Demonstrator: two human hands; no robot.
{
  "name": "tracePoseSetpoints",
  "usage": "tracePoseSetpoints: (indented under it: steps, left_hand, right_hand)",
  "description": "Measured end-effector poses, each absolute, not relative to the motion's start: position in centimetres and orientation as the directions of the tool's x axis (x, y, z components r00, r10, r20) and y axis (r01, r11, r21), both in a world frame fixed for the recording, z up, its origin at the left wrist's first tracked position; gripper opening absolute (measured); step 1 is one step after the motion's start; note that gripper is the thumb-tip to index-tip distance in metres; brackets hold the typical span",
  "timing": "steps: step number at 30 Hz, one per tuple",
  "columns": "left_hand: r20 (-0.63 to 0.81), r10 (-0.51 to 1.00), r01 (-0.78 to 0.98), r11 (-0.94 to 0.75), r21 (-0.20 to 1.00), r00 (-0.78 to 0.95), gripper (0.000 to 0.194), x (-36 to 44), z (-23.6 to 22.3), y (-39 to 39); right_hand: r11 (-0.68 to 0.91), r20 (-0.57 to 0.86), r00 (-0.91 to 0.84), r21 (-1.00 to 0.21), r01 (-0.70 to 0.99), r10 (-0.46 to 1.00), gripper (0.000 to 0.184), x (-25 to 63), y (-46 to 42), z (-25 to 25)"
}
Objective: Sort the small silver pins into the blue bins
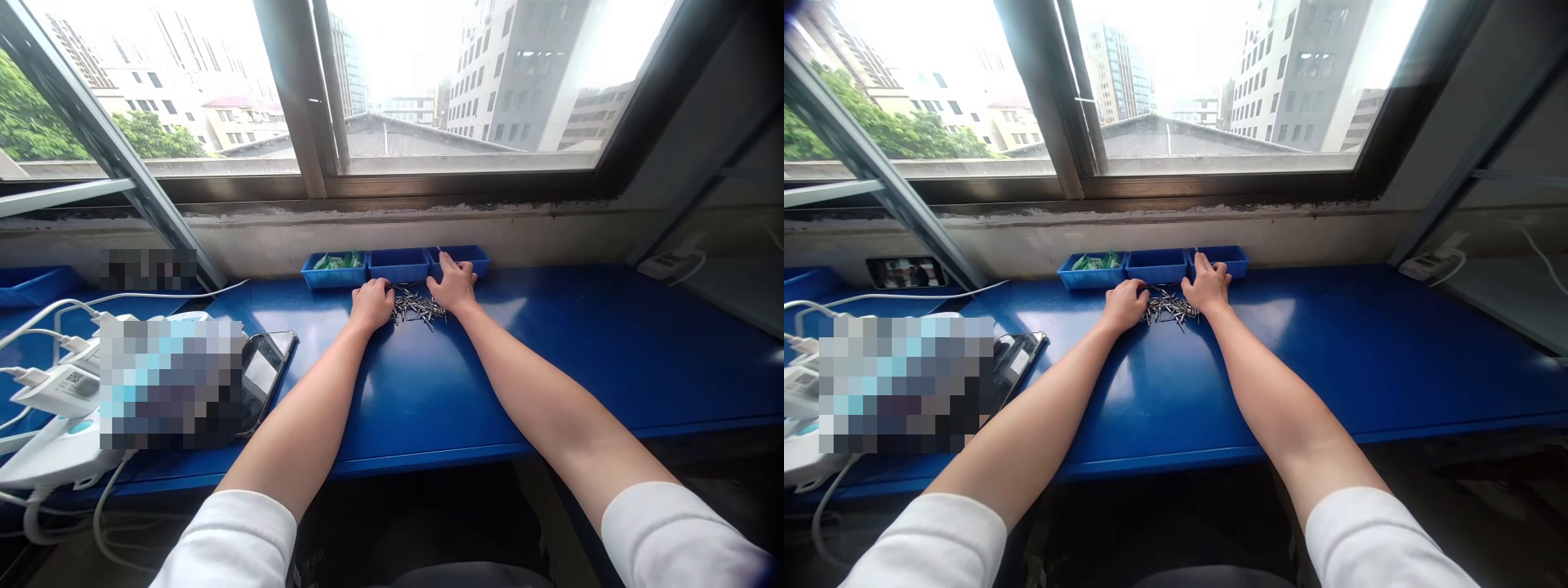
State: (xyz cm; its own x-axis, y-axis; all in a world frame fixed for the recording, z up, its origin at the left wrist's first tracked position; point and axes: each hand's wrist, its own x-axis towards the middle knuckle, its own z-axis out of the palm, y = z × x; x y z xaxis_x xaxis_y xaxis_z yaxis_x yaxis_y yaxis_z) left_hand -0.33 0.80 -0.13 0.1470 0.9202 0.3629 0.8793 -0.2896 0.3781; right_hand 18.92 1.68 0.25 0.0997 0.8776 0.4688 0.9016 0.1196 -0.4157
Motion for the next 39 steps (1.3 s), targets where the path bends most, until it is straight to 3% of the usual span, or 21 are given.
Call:
tracePoseSetpoints:
  steps: [7, 11, 17, 25, 32, 39]
  left_hand:
    - [0.322, 0.928, 0.902, -0.292, 0.317, 0.187, 0.036, -0.3, -0.5, 1.0]
    - [0.306, 0.923, 0.897, -0.326, 0.298, 0.234, 0.04, -0.3, -0.4, 0.9]
    - [0.252, 0.905, 0.869, -0.407, 0.282, 0.342, 0.054, -0.4, -0.3, 0.5]
    - [0.245, 0.896, 0.864, -0.429, 0.263, 0.37, 0.049, -0.5, -0.3, 0.6]
    - [0.255, 0.889, 0.857, -0.442, 0.264, 0.379, 0.043, -0.5, -0.4, 0.6]
    - [0.252, 0.885, 0.853, -0.452, 0.262, 0.391, 0.045, -0.5, -0.4, 0.6]
  right_hand:
    - [0.032, 0.349, 0.099, -0.353, 0.935, 0.932, 0.07, 19.5, 2.9, -0.6]
    - [0.074, 0.381, 0.077, -0.367, 0.927, 0.921, 0.07, 19.3, 2.9, -0.9]
    - [0.306, 0.542, -0.061, -0.374, 0.876, 0.838, 0.038, 18.1, 1.8, -0.6]
    - [0.316, 0.286, -0.225, -0.329, 0.89, 0.931, 0.034, 16.9, 1.1, -0.6]
    - [0.4, 0.31, -0.292, -0.388, 0.83, 0.905, 0.024, 16.8, 1.3, -0.5]
    - [0.381, 0.323, -0.248, -0.464, 0.799, 0.913, 0.016, 17.0, 1.4, -0.7]
